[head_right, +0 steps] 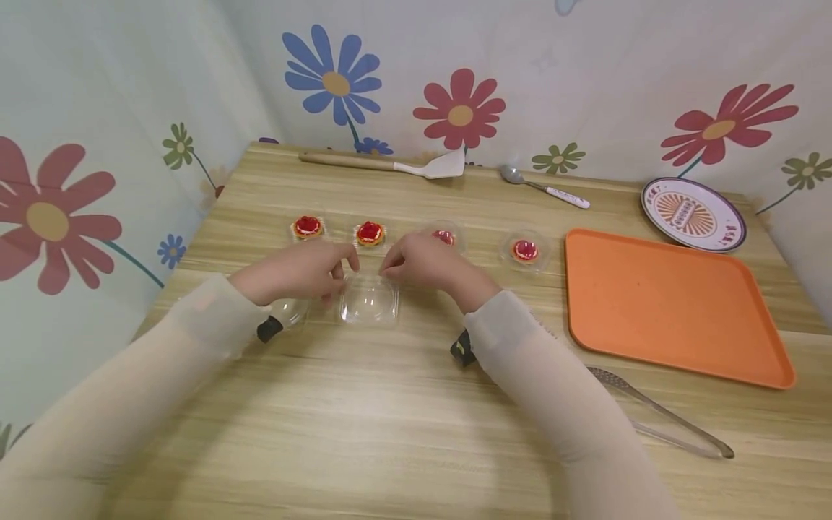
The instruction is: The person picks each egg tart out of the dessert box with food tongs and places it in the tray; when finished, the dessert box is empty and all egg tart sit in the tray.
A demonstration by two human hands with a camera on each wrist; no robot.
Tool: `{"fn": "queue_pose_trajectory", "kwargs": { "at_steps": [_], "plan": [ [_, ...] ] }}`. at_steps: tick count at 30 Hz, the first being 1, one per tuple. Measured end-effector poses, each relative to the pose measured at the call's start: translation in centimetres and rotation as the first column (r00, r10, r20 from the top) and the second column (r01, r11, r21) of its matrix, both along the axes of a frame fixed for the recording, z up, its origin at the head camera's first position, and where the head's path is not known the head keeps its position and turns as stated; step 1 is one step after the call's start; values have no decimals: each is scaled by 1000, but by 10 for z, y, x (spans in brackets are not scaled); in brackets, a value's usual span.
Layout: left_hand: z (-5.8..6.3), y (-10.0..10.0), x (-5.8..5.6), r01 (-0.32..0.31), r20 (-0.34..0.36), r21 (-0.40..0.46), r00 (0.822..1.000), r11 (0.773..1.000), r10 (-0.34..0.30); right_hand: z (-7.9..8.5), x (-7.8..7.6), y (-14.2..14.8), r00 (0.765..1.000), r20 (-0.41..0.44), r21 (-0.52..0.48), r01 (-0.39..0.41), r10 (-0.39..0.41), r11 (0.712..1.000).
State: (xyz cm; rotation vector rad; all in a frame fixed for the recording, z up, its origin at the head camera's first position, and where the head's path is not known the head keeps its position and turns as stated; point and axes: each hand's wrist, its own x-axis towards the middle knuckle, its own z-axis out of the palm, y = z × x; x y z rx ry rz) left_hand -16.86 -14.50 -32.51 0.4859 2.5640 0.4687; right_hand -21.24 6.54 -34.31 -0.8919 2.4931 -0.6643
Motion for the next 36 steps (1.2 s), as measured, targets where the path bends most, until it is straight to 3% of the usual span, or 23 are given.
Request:
{"fn": "queue_pose_trajectory", "kwargs": {
  "at_steps": [12,18,23,29,36],
  "plan": [
    [-1,0,5,54,-12,-45,998,998,-54,-5,2,-1,999,18,11,-34,33,999],
    [1,0,8,32,-11,-42,999,999,-33,-4,5,-1,999,24,24,-29,28,999],
    [3,0,8,-3,-88,-35,996,999,0,-1,7,1,999,40,34,16,-18,999],
    [5,8,7,-53,-169,26,984,998,56,3,5,4,996,-75,25,60,-58,998],
    [11,26,3,-110,-240,87,962,990,128,9,2,12,959,-261,-26,105,-108,994]
  ]
}}
